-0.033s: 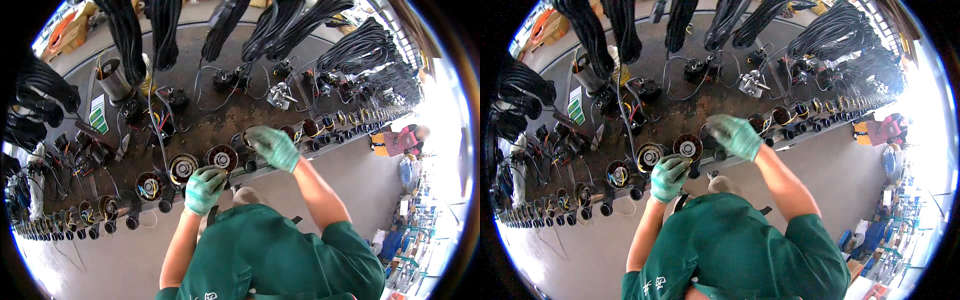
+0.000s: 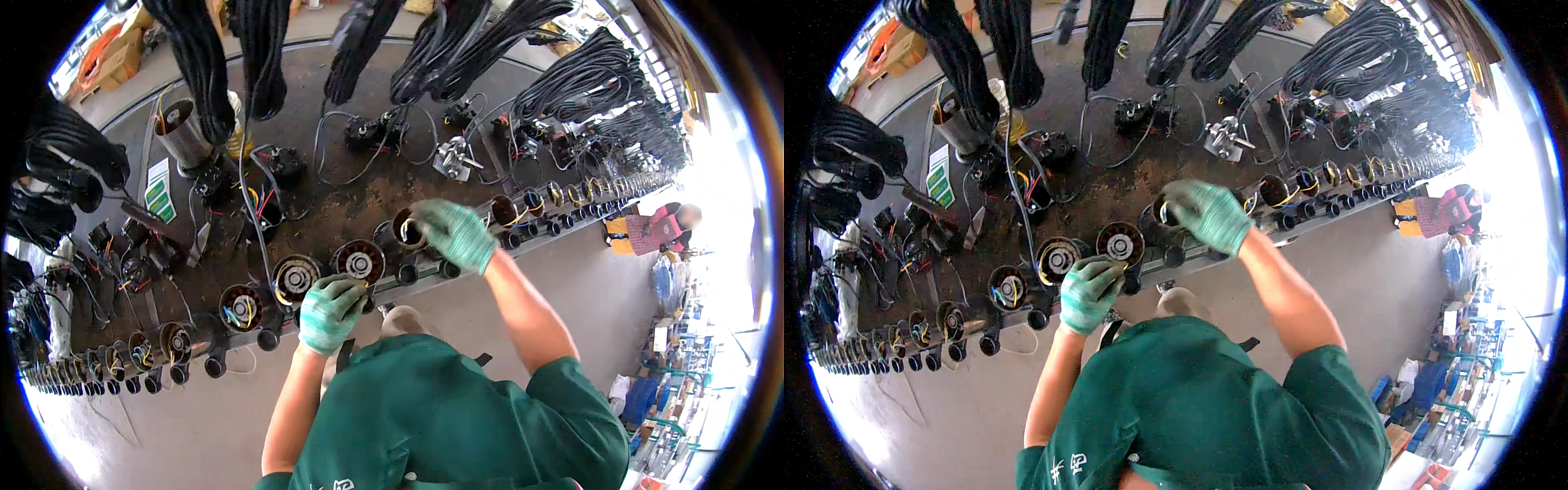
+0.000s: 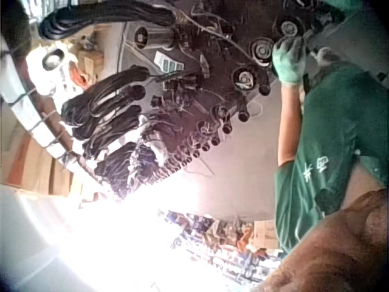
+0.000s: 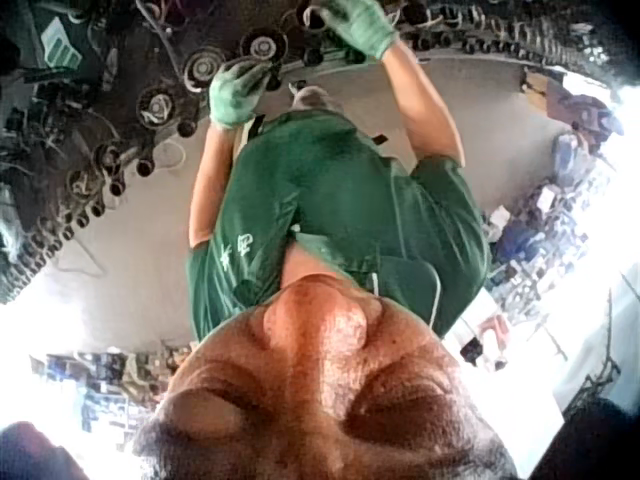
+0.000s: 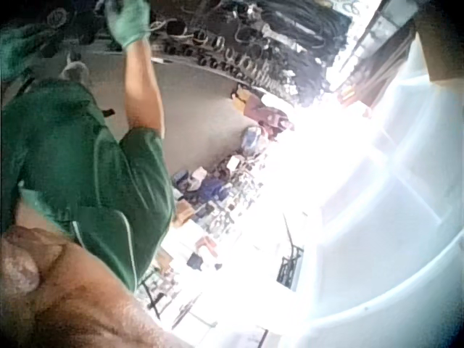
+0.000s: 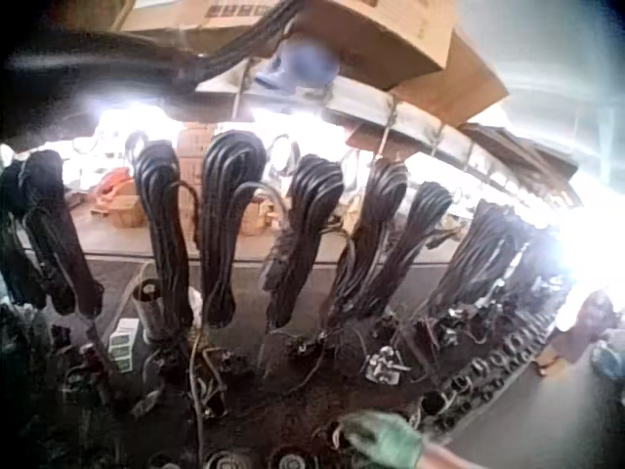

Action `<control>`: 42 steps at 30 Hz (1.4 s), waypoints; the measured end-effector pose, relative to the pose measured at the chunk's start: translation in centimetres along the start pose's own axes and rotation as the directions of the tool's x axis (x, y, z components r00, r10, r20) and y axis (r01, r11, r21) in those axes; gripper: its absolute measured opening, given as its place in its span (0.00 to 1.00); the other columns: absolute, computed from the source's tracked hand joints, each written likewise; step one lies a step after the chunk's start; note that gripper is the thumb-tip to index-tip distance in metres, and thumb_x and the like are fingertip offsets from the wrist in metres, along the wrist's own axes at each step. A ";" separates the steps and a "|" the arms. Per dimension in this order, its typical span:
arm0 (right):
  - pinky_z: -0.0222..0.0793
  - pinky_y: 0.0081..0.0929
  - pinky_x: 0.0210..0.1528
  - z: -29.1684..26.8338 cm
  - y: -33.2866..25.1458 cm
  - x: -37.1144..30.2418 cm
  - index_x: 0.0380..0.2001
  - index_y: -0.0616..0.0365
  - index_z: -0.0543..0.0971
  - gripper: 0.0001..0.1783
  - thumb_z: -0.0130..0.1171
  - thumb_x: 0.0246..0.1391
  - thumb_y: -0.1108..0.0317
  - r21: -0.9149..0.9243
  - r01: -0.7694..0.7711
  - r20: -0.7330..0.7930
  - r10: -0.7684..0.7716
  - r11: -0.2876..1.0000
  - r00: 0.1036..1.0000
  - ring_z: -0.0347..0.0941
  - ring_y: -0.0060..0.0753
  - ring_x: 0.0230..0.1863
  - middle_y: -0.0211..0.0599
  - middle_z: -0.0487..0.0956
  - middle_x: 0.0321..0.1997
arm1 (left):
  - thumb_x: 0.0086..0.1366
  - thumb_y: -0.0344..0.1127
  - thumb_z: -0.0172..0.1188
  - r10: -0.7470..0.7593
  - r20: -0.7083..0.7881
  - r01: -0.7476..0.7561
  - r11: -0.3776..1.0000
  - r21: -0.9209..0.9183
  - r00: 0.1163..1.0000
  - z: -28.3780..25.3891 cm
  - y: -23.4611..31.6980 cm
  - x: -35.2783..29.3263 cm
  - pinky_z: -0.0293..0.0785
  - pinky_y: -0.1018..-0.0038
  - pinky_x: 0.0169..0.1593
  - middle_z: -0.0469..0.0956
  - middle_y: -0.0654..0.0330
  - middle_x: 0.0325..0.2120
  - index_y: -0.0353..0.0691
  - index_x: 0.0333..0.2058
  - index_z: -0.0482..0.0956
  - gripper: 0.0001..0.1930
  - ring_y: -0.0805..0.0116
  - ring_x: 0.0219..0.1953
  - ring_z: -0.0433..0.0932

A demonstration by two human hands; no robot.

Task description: The person picks up metal mechanical parts from a pile on a metal platform and moves to a workbench. They insert the metal parts into cylindrical black housings containing wires, repeating this process for multiple units. The person handles the components by hand, organizing them into the slots on the assembly rack.

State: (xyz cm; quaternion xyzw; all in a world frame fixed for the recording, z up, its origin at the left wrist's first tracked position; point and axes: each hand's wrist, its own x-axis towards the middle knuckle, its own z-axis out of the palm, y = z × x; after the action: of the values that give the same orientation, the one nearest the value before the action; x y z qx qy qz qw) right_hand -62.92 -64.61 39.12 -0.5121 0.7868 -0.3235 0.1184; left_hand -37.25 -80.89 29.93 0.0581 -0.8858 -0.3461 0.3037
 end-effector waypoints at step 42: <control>0.81 0.42 0.51 -12.6 2.5 -2.9 0.66 0.49 0.76 0.30 0.57 0.60 0.75 0.219 0.436 -0.181 -0.403 0.873 0.897 0.82 0.60 0.49 0.50 0.76 0.65 | 0.58 0.57 0.78 -0.525 0.282 0.404 0.132 -0.905 0.803 13.7 14.3 16.8 0.80 0.68 0.57 0.79 0.60 0.55 0.41 0.67 0.68 0.46 0.66 0.55 0.80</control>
State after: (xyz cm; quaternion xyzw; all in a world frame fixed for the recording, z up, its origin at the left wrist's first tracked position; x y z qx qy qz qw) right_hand -69.94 -56.51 46.73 -0.6294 0.6147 -0.4718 0.0585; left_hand -57.21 -67.47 39.63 0.1589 -0.4297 -0.8659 0.2007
